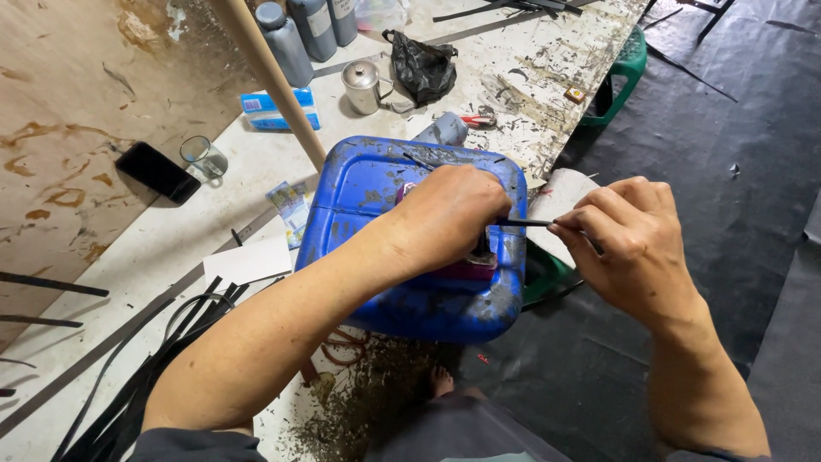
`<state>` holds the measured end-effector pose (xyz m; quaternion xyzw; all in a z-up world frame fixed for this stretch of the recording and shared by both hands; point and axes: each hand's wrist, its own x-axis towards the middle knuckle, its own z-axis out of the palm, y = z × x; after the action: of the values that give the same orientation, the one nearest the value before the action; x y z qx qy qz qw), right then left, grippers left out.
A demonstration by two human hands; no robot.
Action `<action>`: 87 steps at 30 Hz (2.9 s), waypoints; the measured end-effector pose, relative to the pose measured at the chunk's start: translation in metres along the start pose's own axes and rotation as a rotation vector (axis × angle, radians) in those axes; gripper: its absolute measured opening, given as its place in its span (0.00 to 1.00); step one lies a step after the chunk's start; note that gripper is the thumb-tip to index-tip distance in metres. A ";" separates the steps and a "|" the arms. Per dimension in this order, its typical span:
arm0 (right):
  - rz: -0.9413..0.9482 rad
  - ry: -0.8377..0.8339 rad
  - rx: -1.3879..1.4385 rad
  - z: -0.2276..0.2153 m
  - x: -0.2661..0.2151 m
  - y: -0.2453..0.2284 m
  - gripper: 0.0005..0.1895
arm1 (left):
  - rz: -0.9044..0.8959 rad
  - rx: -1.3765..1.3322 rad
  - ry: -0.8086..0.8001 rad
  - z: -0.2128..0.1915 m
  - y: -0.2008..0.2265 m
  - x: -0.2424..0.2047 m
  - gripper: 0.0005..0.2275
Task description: The person places a black leather strip into a small shaping tool mounted on a blue container, pulls it through the tool by hand to form its profile, and then hangs the finished strip on a wire rack using a clothespin.
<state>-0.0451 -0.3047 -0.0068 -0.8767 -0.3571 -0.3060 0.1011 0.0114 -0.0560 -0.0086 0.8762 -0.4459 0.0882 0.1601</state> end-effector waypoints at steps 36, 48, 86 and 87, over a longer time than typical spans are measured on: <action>-0.149 -0.104 -0.368 -0.063 0.023 -0.018 0.17 | 0.038 -0.326 0.365 -0.003 0.018 -0.017 0.02; -0.151 -0.111 -0.381 -0.067 0.028 -0.026 0.18 | 0.020 -0.400 0.414 -0.005 0.025 -0.024 0.04; -0.265 0.483 -0.057 -0.019 -0.074 -0.046 0.03 | -0.386 -0.519 0.810 0.003 0.169 -0.052 0.05; -0.297 0.487 -0.059 -0.019 -0.077 -0.049 0.04 | -0.438 -0.568 0.810 0.003 0.172 -0.054 0.08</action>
<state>-0.1299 -0.3201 -0.0407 -0.7181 -0.4378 -0.5292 0.1122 -0.1600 -0.1112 0.0069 0.7668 -0.1616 0.2593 0.5644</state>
